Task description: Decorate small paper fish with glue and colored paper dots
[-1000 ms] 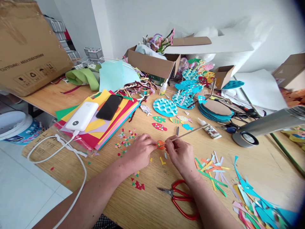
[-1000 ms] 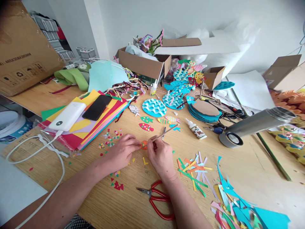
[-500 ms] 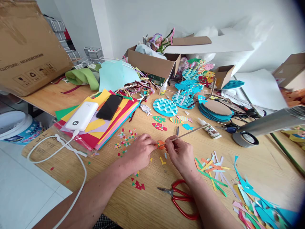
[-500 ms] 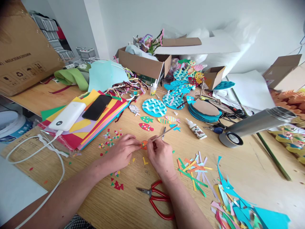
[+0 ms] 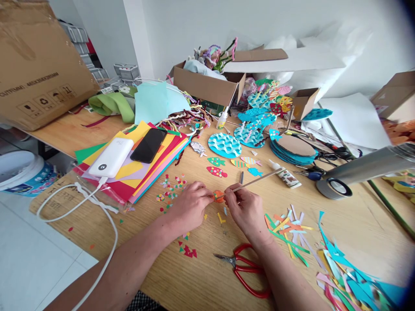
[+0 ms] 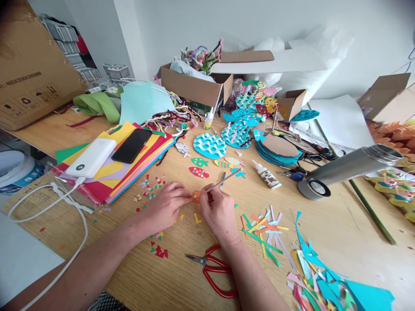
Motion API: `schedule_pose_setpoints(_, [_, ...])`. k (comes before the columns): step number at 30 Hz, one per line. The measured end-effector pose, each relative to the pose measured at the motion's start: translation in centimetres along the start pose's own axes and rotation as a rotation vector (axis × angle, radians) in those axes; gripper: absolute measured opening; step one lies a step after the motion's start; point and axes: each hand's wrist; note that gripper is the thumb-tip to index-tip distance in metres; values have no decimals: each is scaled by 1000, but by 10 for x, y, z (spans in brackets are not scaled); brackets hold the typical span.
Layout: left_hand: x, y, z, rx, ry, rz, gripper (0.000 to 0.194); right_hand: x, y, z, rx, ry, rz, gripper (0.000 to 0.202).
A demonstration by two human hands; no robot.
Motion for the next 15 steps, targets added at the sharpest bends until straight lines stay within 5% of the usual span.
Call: schedule_pose_setpoints(15, [2, 1, 0, 27, 69, -6, 43, -2, 1, -3, -10, -6, -20, 28])
Point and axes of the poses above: each hand's wrist, its own y-axis towards the middle knuckle, its own x-axis out of the palm, z = x × y, and after that the axes turned 14 degrees about y, right-handed
